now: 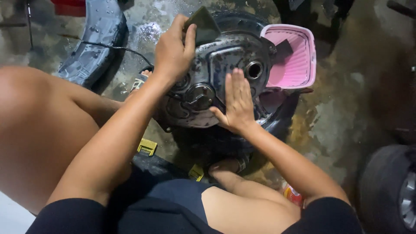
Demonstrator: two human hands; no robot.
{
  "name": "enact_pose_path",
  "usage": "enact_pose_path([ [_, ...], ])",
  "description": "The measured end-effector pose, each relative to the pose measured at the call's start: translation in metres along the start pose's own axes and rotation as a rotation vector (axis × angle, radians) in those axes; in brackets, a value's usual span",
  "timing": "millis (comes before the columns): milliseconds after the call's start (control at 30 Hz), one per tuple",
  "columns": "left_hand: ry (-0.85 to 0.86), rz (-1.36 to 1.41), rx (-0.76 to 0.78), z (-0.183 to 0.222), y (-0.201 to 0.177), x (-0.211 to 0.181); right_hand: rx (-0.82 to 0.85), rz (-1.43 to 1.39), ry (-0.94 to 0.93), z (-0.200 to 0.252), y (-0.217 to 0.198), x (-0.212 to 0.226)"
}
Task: Wet sanding a metal automotive part by hand using sandpaper and a small basket of water.
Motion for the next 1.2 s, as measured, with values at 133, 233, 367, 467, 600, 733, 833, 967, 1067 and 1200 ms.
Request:
enact_pose_path([
  [133, 0.018, 0.002, 0.011, 0.002, 0.003, 0.008, 0.049, -0.001, -0.005, 0.035, -0.042, 0.001],
  [233, 0.019, -0.050, -0.002, 0.003, 0.003, 0.007, -0.163, -0.103, 0.012, 0.015, -0.089, 0.008],
  [367, 0.013, -0.103, -0.025, 0.007, 0.006, 0.006, -0.202, -0.237, -0.203, -0.027, -0.097, 0.008],
  [467, 0.021, -0.097, -0.024, 0.008, 0.006, 0.002, -0.012, -0.192, -0.230, -0.048, -0.059, -0.008],
  [600, 0.012, -0.061, -0.023, 0.009, -0.003, -0.009, 0.023, 0.043, -0.218, -0.037, -0.005, -0.020],
  [733, 0.033, -0.044, -0.011, 0.011, -0.004, -0.007, 0.019, 0.001, -0.282, 0.036, -0.003, -0.015],
  [833, -0.003, -0.047, -0.012, 0.010, -0.003, -0.006, 0.095, -0.038, -0.344, 0.083, -0.006, -0.022],
  [967, 0.033, -0.089, 0.002, 0.010, -0.001, -0.004, -0.055, -0.343, -0.453, 0.061, -0.048, -0.029],
  [1067, 0.054, -0.099, -0.007, 0.013, -0.001, -0.004, -0.111, -0.351, -0.442, 0.027, -0.058, -0.033],
  [1200, 0.060, -0.137, -0.034, 0.011, -0.002, -0.011, 0.006, -0.153, -0.520, -0.021, -0.058, -0.024],
])
Point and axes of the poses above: each hand's wrist, its own z-axis away from the middle knuckle, its own y-axis out of the palm, x = y × z, the point moved 1 cm from there along -z, towards the middle knuckle, and after that the axes turned 3 degrees about -z, right-handed, at the moved point
